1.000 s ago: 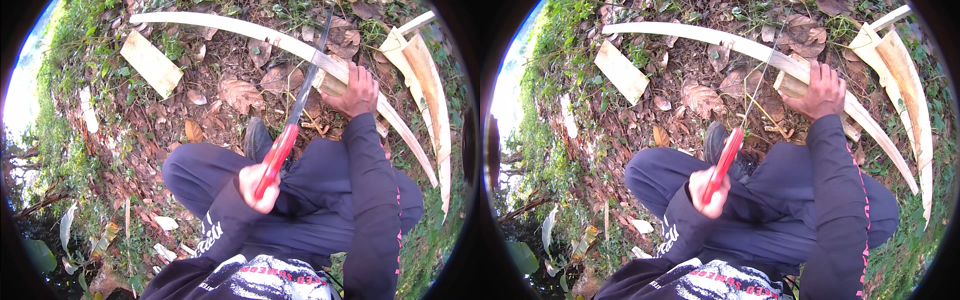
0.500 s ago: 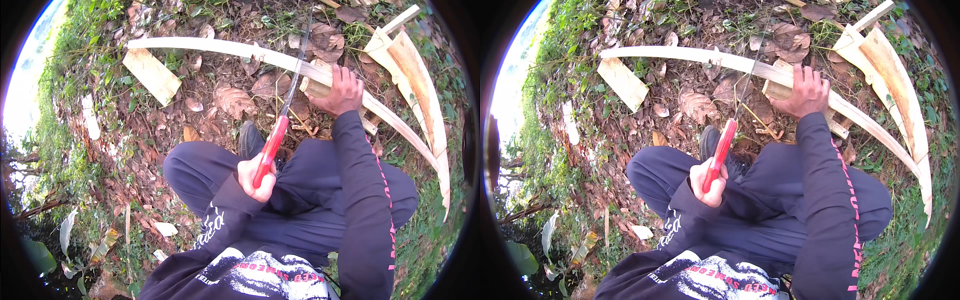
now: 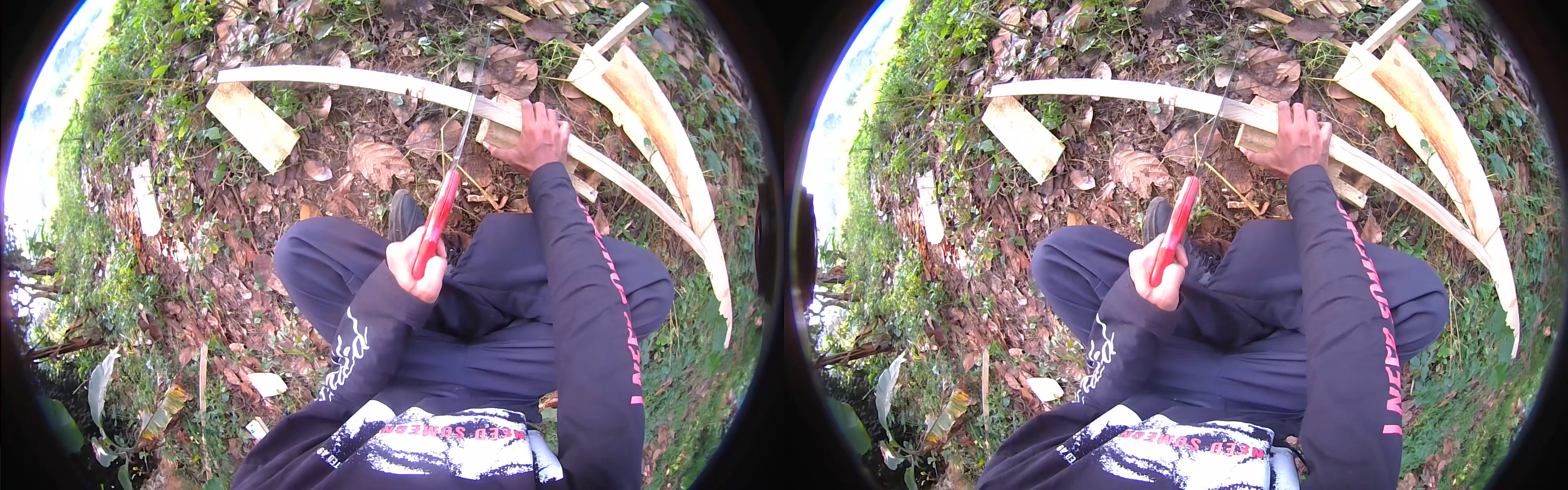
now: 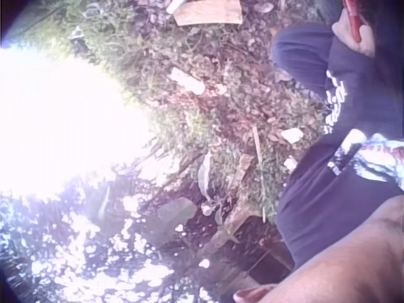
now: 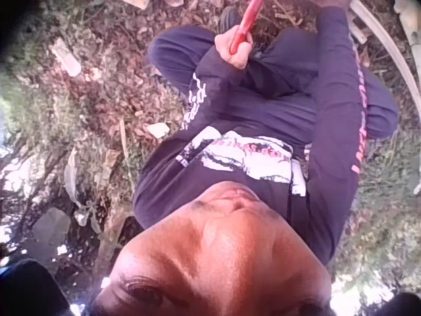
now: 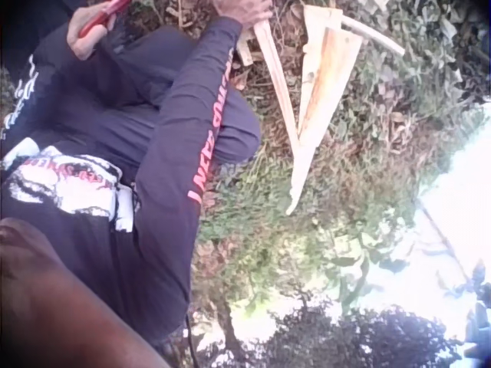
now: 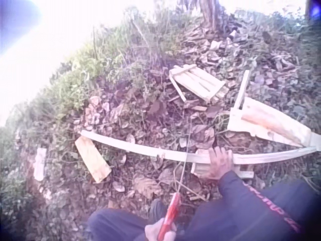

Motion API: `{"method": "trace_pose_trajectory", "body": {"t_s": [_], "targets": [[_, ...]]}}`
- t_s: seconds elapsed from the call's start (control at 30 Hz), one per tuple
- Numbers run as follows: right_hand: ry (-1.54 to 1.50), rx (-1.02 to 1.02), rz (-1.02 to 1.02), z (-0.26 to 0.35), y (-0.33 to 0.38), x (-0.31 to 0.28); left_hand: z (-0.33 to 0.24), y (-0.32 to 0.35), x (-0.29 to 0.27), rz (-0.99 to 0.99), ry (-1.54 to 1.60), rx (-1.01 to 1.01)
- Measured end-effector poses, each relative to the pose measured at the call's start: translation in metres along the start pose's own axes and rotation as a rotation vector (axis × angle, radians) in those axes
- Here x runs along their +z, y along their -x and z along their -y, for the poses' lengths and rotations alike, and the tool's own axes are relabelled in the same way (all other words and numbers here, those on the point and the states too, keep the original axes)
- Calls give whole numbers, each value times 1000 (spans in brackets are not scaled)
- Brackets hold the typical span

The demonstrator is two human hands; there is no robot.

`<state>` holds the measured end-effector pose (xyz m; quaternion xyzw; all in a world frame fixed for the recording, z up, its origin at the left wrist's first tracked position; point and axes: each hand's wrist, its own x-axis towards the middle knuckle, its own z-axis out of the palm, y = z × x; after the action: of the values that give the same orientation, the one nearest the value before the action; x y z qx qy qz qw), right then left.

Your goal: The person sits on the ground and uses a red hand saw to cut a long, thin piece of wood. They hold the wood steady with their left hand and saw with their right hand, creating sawdust. The person adjusts their grip and the wood's position several times during the process.

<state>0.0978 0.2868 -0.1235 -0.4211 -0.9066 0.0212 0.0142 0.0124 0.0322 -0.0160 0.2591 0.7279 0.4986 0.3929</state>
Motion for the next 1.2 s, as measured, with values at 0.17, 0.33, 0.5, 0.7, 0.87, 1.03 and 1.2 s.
{"method": "trace_pose_trajectory", "body": {"t_s": [0.17,0.33,0.5,0.7,0.87,1.03,1.2], "targets": [[7,-19,-44,-7,3,-1,-5,39,-15,2,-54,3],[-6,-28,13,4,-1,-5,23,-68,16,-95,-61,292],[25,-10,32,-6,5,0,41,-28,20,-111,-233,112],[-15,-31,53,-4,1,-5,46,-48,29,-253,-298,362],[-39,-37,79,-7,-2,-1,46,-58,22,-35,-7,181],[-1,-9,80,-11,1,2,46,-14,11,-68,-30,95],[-75,-21,104,-5,-4,-3,22,-81,28,2,80,72]]}}
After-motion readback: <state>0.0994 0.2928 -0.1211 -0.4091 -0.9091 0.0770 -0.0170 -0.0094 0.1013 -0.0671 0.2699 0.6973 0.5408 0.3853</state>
